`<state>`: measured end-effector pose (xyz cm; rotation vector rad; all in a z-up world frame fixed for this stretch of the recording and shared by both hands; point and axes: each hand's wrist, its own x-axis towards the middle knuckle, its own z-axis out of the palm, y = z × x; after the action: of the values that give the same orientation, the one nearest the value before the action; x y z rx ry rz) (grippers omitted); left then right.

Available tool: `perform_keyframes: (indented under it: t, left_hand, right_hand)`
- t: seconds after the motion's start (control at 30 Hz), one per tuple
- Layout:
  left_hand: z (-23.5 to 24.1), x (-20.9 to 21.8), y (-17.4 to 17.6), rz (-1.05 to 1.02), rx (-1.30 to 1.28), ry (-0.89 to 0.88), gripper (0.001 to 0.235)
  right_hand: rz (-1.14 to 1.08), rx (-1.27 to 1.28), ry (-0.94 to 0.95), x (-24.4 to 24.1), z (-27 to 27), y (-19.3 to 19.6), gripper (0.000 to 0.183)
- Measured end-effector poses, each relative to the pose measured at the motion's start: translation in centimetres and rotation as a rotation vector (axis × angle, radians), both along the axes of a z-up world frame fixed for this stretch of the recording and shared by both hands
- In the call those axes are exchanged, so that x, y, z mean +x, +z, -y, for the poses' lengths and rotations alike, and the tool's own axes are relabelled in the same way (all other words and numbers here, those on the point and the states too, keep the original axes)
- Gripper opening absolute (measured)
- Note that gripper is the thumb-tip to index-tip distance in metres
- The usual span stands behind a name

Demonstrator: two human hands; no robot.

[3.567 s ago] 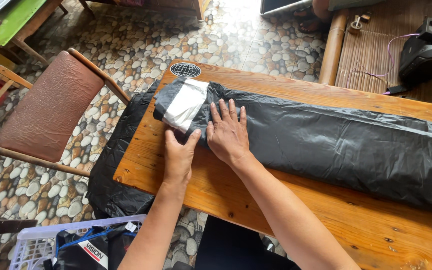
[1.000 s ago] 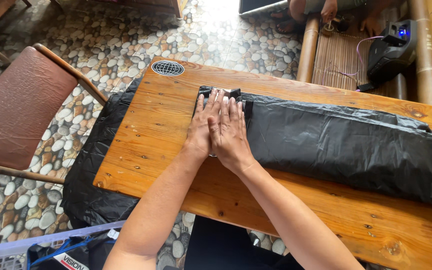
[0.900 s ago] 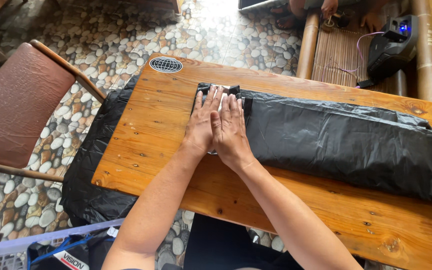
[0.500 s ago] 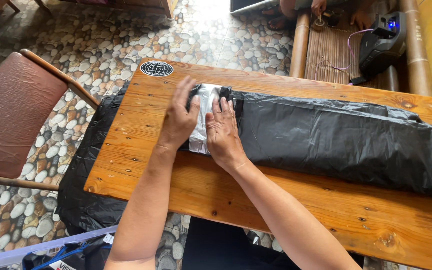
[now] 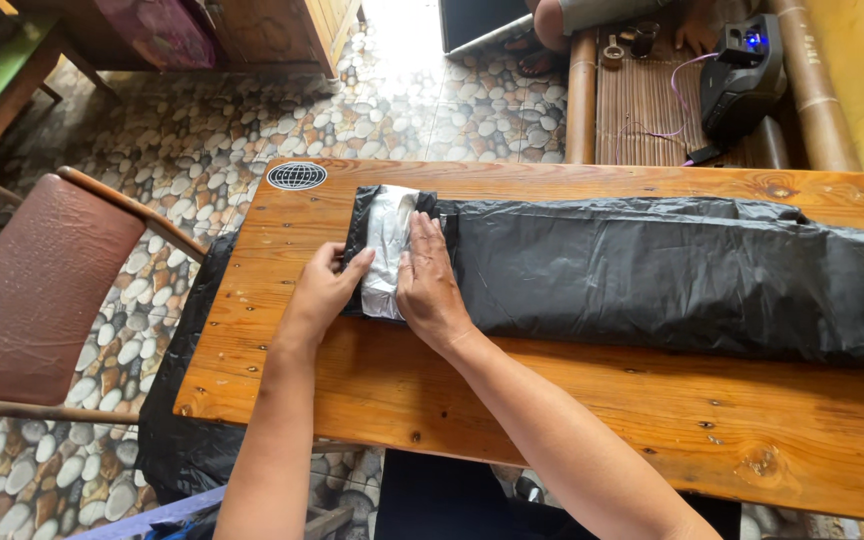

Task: The person folds a large black plastic sheet on a wooden table. They use a feather duster to smooth the surface of the sheet while folding it into a compact bundle.

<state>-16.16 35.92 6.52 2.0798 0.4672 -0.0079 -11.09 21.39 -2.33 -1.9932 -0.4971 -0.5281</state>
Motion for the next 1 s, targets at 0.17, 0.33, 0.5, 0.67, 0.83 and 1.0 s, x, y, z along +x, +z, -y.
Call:
perform_keyframes:
  t: [0.17,0.33,0.5,0.67,0.83,1.0]
  left_hand:
    - [5.7,-4.3,2.3,0.203,-0.553,0.191,0.065]
    - [10.1,-5.1,2.4,0.414,-0.85,0.43,0.057]
    - [11.5,-3.7,0.6,0.516,-0.702,0.393,0.061]
    - [12.2,-2.8,-1.0,0.516,-0.638,0.37,0.062]
    - [11.4,-2.2,-2.8,0.44,-0.234,0.364,0.049]
    - [10.6,-1.8,-5.0,0.444,-0.192,0.392,0.036]
  right_hand:
    - [-0.116,0.081,0.045,-0.1,0.6,1.1,0.055]
    - [-0.225,0.242,0.096,0.6,1.2,1.4,0.055]
    - [-0.367,0.363,0.124,0.6,2.1,2.0,0.057]
    - [-0.477,0.488,0.124,0.7,2.5,2.7,0.056]
    - [-0.507,0.567,0.095,0.6,2.6,3.4,0.055]
    - [-0.449,0.413,0.033,2.8,3.5,1.9,0.055]
